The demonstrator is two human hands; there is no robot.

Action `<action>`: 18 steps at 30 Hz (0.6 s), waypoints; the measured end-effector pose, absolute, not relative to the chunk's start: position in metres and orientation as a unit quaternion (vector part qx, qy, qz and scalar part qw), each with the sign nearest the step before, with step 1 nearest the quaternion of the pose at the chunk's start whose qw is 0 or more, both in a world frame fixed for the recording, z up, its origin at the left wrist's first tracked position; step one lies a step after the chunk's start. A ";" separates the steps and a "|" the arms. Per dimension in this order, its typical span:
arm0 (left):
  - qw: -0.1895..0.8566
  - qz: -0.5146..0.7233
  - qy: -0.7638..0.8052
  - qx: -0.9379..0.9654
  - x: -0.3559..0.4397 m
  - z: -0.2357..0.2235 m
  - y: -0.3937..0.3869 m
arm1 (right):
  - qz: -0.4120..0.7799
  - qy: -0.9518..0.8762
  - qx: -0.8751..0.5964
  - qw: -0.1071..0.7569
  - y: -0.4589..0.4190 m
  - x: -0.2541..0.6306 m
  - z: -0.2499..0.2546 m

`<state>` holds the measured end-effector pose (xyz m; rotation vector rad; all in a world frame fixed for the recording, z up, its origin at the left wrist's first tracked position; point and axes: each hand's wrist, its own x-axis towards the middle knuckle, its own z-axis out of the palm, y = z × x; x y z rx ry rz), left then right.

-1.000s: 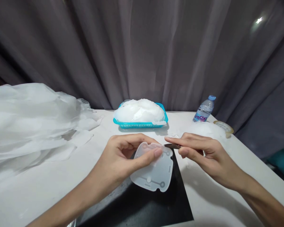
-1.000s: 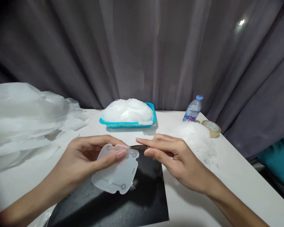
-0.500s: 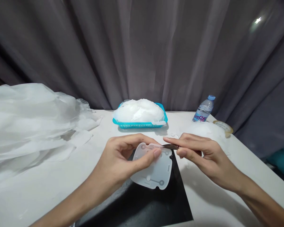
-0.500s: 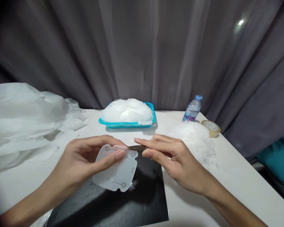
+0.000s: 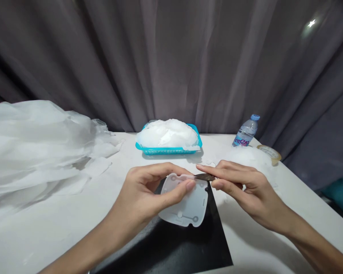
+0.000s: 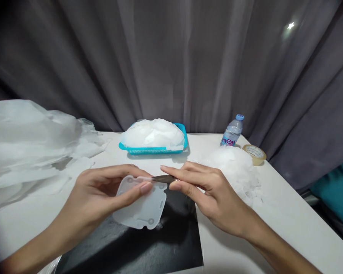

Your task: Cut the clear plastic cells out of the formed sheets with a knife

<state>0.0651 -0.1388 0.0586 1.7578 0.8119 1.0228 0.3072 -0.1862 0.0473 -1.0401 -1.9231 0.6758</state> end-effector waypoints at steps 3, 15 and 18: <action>0.455 0.413 0.332 0.716 0.065 0.058 -0.139 | 0.269 -0.766 -0.408 0.418 -0.186 0.307 0.047; 0.482 0.405 0.316 0.710 0.066 0.059 -0.140 | 0.270 -0.744 -0.405 0.458 -0.186 0.303 0.044; 0.488 0.405 0.320 0.704 0.066 0.061 -0.140 | 0.262 -0.732 -0.416 0.471 -0.185 0.304 0.045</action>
